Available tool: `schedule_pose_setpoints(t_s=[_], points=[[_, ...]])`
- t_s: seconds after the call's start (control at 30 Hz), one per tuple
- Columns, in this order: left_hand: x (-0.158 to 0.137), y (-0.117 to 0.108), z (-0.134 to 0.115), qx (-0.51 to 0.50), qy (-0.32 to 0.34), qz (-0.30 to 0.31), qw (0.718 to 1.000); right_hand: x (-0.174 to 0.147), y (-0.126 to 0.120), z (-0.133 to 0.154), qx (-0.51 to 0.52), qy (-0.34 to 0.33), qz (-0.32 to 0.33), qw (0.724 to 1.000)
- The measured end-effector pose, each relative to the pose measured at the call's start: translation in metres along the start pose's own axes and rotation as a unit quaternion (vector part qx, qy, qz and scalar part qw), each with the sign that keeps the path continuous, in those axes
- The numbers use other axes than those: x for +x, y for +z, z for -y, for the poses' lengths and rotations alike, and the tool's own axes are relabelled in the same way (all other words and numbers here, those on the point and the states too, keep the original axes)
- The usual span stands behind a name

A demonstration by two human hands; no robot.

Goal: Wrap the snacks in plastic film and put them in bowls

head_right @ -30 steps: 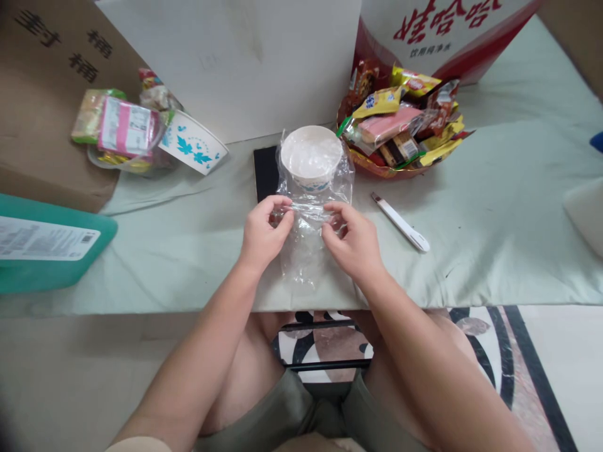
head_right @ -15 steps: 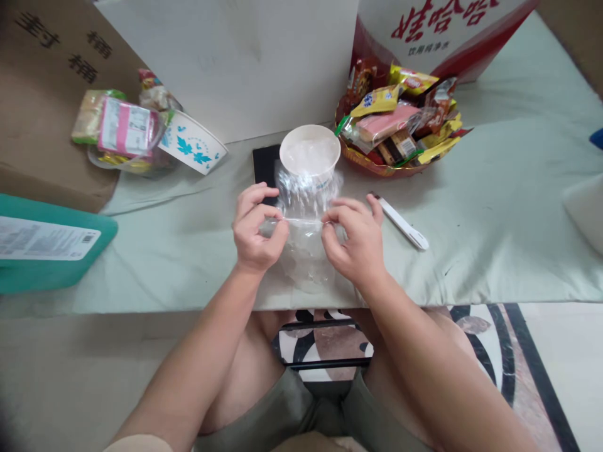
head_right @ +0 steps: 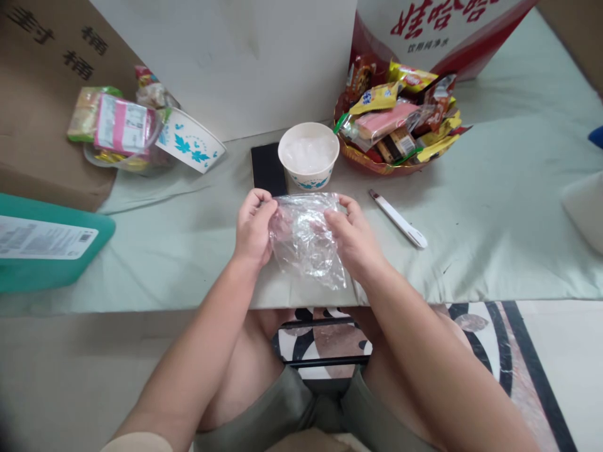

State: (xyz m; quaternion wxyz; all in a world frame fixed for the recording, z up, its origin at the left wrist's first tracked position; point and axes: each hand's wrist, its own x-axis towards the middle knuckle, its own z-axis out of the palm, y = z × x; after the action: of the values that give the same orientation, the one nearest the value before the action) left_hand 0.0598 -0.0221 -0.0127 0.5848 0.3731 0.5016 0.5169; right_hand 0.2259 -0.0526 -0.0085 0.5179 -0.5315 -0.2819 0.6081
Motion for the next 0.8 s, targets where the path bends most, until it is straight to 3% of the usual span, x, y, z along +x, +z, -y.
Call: schedule_pose_setpoints(t_s=[0.13,0.23,0.33,0.43,0.53,0.63,0.7,0.8], points=[[0.005,-0.001,-0.005,-0.043,-0.038,-0.015,0.998,-0.004,0.000,-0.002,-0.018,0.034,0.091,0.995],[0.007,-0.006,-0.006,-0.073,-0.028,0.004,0.997,-0.005,-0.002,-0.001,-0.040,0.004,0.088,0.995],[0.005,-0.009,-0.006,-0.074,-0.038,0.100,0.992,-0.003,-0.002,-0.001,-0.032,0.004,0.059,0.998],[0.001,-0.009,-0.006,-0.046,-0.091,0.187,0.977,-0.001,-0.001,-0.001,-0.043,0.010,0.028,0.999],[0.000,-0.007,-0.007,-0.009,-0.130,0.159,0.979,-0.001,-0.001,-0.002,-0.040,-0.027,-0.014,0.999],[0.000,-0.006,-0.009,-0.005,-0.148,0.112,0.983,-0.002,-0.003,-0.002,-0.035,-0.023,0.018,0.999],[0.001,-0.005,-0.011,-0.018,-0.153,0.110,0.982,-0.003,-0.003,-0.003,-0.050,-0.007,0.049,0.997],[0.001,-0.007,-0.013,-0.003,-0.170,0.124,0.977,-0.004,-0.003,-0.004,-0.070,-0.021,0.035,0.997]])
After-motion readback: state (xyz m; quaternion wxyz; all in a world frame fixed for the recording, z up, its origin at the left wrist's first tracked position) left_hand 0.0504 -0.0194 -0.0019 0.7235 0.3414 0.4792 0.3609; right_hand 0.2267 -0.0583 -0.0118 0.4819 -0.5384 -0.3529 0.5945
